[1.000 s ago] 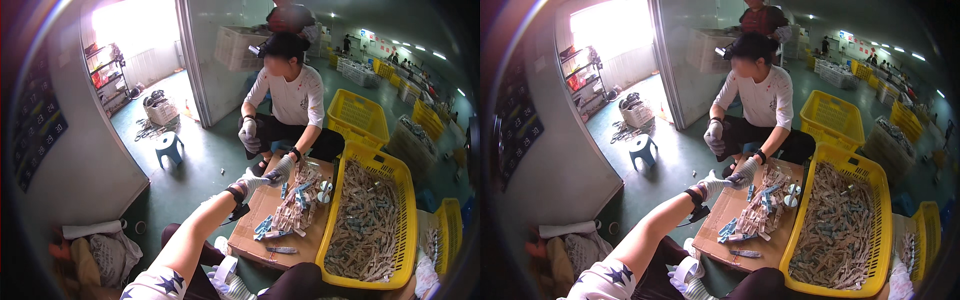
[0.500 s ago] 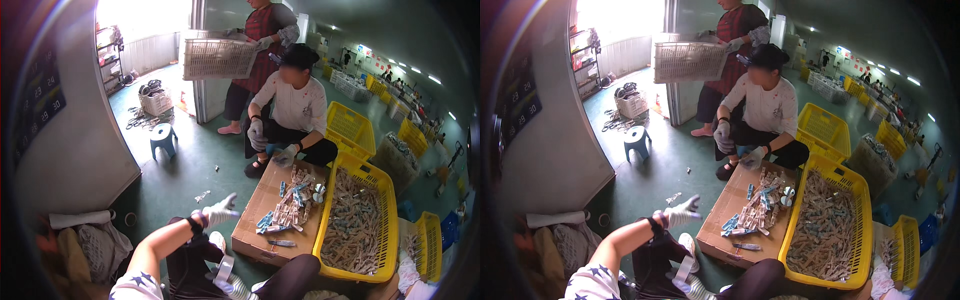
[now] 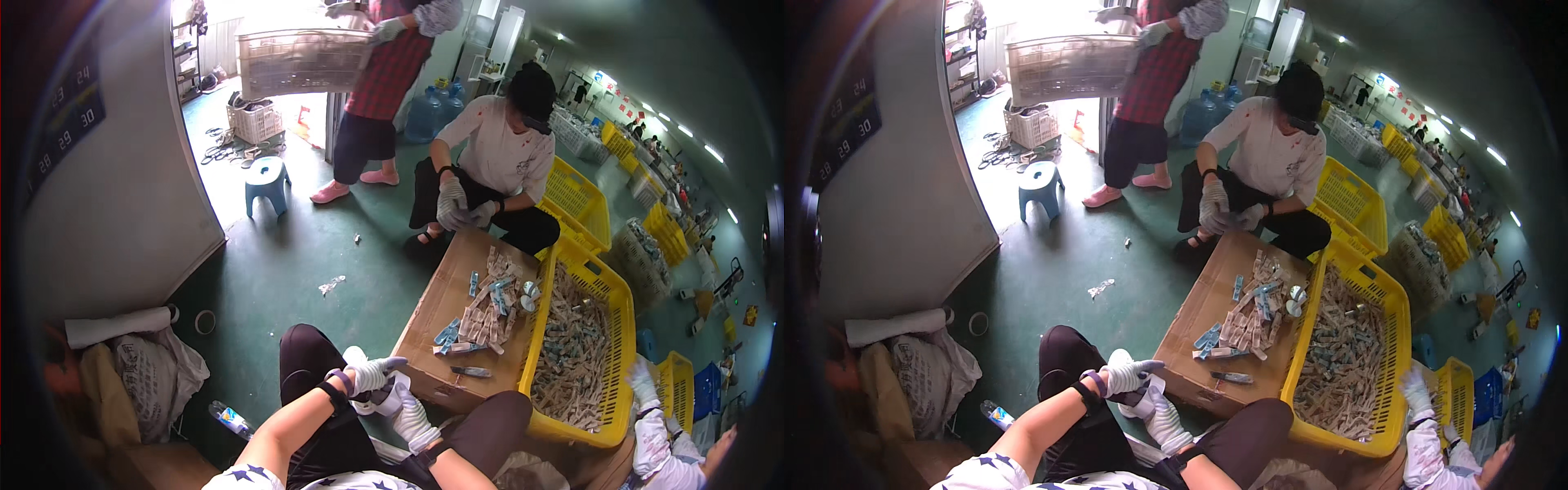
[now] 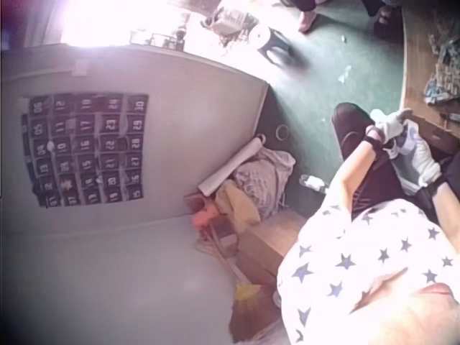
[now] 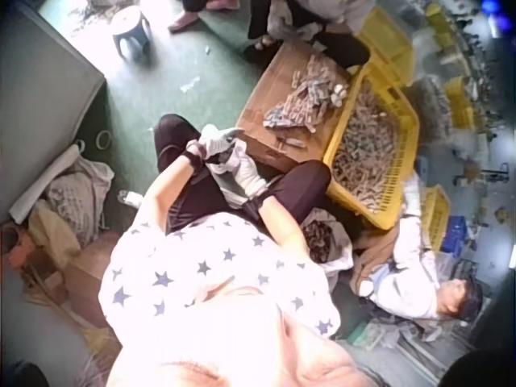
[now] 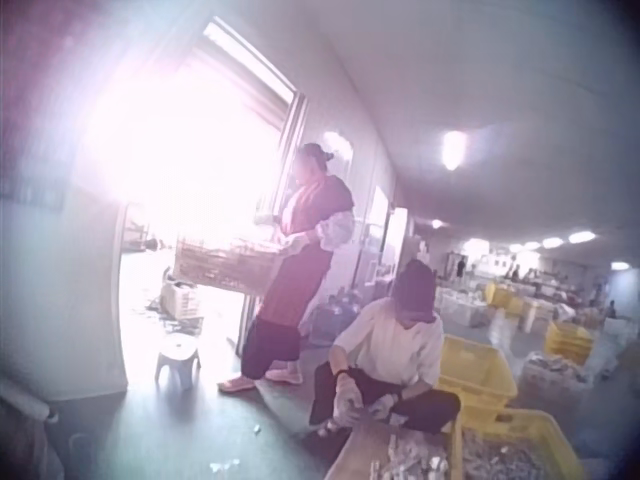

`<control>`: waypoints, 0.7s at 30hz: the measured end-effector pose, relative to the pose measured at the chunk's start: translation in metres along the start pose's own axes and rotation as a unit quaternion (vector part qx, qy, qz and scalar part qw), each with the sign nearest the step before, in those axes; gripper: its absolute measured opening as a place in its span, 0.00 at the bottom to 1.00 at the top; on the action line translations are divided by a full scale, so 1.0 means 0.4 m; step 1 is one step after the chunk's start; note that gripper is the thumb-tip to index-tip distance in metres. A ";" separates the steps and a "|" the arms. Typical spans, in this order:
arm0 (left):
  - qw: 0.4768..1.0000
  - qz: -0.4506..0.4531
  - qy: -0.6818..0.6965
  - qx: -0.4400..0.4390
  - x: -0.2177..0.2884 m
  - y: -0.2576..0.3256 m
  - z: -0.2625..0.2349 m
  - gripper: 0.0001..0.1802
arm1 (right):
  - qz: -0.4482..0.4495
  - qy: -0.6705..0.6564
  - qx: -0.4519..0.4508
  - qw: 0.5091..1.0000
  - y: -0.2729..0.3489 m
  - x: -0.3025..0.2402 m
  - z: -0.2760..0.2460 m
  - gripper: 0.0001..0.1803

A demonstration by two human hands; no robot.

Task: Workers are sorting and assembling small metal components onto cardboard strips while sitting on a factory floor.

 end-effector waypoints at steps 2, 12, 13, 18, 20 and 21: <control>0.992 -0.082 0.089 0.037 0.067 0.030 -0.009 0.11 | 0.007 -0.016 0.013 1.000 -0.009 0.015 -0.012 0.33; 0.943 -0.031 0.297 -0.146 -0.129 -0.092 -0.004 0.30 | -0.043 -0.062 -0.021 0.997 -0.057 -0.035 0.000 0.22; 0.943 -0.031 0.297 -0.147 -0.118 -0.085 -0.003 0.30 | -0.044 -0.063 -0.020 0.997 -0.059 -0.033 -0.006 0.22; 0.985 0.099 -0.130 -0.052 -0.043 -0.078 0.004 0.22 | -0.086 0.169 0.019 0.982 -0.066 -0.030 -0.075 0.24; 0.983 -0.018 -0.180 0.005 -0.011 -0.004 -0.016 0.23 | 0.021 -0.065 0.057 0.996 -0.064 0.018 -0.041 0.19; 0.995 0.038 -0.091 0.001 -0.147 -0.037 -0.027 0.24 | -0.045 0.167 -0.015 0.985 -0.065 0.016 0.018 0.19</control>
Point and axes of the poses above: each hand's wrist, its own y-axis away from the middle knuckle, its own z-axis out of the palm, x = y × z, the point moved 2 cm from there along -y, towards the middle knuckle, and after that the axes turned 10 degrees about -x, right-handed, at the moved point
